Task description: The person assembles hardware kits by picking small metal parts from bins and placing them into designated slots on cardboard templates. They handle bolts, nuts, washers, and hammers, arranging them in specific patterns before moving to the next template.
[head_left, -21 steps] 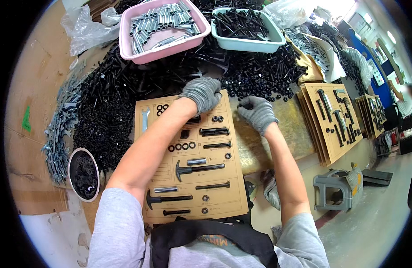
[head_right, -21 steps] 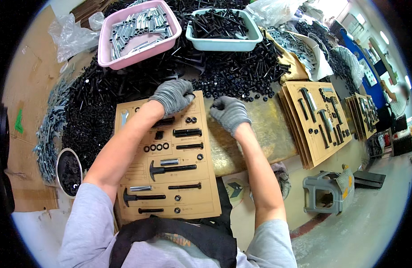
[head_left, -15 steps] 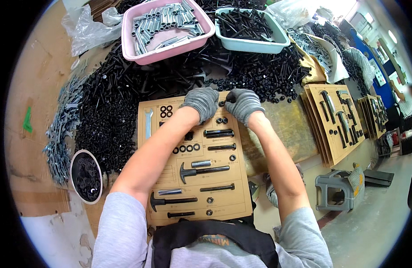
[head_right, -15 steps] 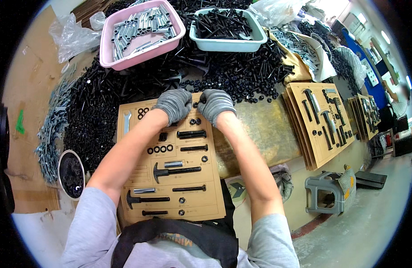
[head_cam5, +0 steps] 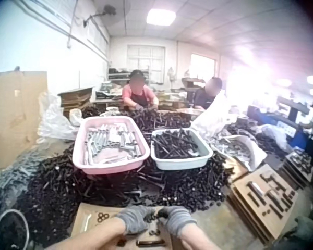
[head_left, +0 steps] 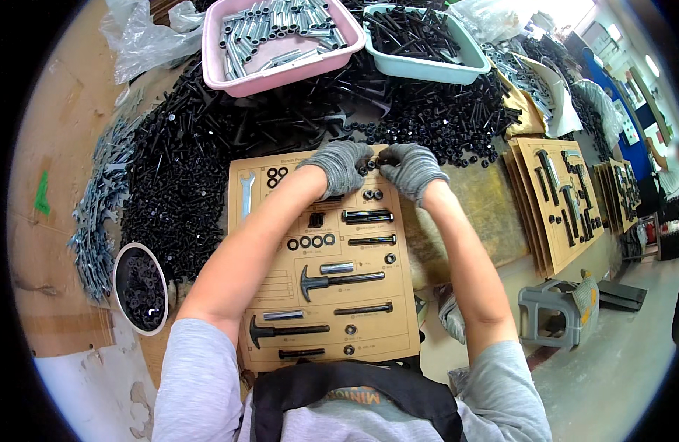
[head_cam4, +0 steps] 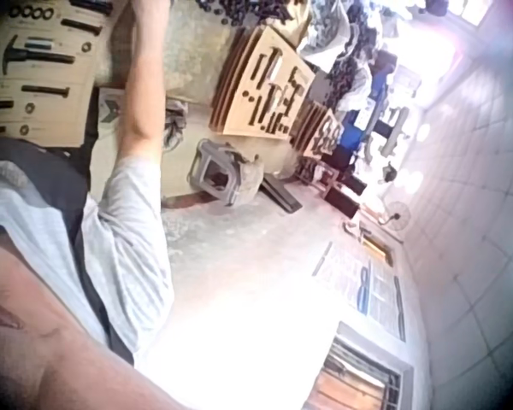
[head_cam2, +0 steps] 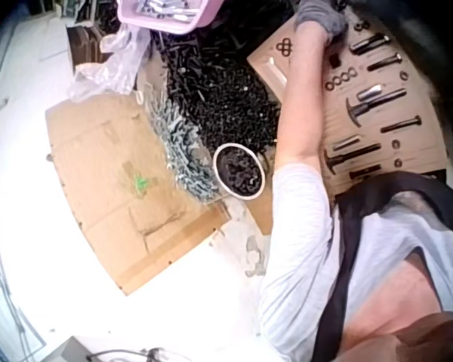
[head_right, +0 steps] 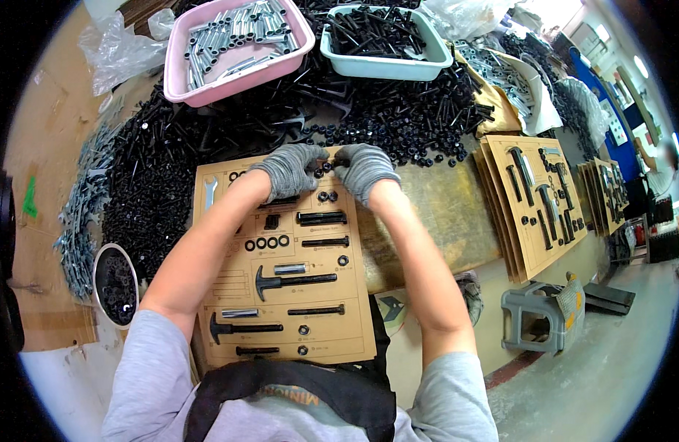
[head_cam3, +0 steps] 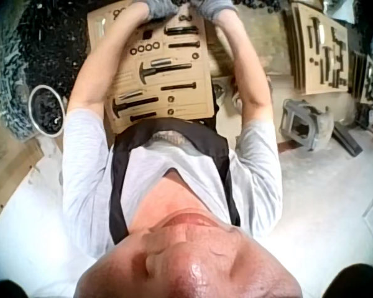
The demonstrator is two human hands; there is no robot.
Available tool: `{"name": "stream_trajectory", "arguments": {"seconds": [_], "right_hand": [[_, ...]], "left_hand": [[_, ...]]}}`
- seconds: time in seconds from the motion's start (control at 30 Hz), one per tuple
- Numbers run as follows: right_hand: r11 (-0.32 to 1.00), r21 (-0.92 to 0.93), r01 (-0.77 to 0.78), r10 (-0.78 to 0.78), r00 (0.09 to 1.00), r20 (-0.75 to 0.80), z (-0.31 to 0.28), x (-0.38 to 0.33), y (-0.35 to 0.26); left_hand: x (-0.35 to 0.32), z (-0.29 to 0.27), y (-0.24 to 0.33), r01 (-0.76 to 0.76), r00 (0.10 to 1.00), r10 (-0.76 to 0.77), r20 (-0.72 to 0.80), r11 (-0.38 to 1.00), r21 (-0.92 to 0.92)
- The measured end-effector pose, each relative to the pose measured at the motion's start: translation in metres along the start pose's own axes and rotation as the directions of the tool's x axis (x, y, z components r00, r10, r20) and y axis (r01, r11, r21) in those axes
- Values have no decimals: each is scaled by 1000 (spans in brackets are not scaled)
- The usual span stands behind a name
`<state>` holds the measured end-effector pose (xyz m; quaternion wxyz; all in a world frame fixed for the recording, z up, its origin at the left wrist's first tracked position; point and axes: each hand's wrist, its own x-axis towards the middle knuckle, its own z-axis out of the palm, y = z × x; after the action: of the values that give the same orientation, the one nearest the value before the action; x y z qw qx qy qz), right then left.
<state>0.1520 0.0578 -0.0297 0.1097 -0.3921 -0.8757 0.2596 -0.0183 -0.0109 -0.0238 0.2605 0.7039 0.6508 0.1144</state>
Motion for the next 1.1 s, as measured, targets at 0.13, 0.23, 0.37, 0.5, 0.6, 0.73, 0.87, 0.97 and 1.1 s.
{"name": "stream_trajectory", "arguments": {"seconds": [0.13, 0.23, 0.37, 0.5, 0.6, 0.73, 0.87, 0.97, 1.1], "right_hand": [[995, -41, 96, -92, 992, 85, 1, 6, 9], [993, -10, 118, -117, 991, 62, 6, 4, 10], [991, 76, 113, -116, 992, 40, 6, 0, 11], [990, 61, 128, -131, 990, 49, 8, 1, 14], [990, 24, 136, -136, 990, 30, 13, 1, 20], [987, 98, 128, -116, 986, -122, 6, -12, 16], [999, 37, 23, 0, 846, -533, -14, -40, 72], [955, -150, -257, 112, 777, -619, -44, -51, 132], [951, -265, -157, 47, 924, -379, -72, -49, 145]], "left_hand": [[3, 1, 3, 7, 1000, -5, -27, 997, 71], [1, -3, 10, 96, 995, -94, -34, 993, 71], [-10, 4, 8, 141, 976, -132, -170, 989, 40], [-9, 12, -2, 90, 976, -90, -197, 996, -10], [-6, 10, 3, 106, 986, -108, -130, 994, -19], [-12, 8, 2, 92, 981, -104, -161, 993, -81], [-21, -2, -1, 148, 971, -174, -165, 977, -156], [-22, -1, -1, 95, 954, -160, -254, 963, -251], [-17, -4, 19, -1, 946, -94, -311, 956, -293]]}}
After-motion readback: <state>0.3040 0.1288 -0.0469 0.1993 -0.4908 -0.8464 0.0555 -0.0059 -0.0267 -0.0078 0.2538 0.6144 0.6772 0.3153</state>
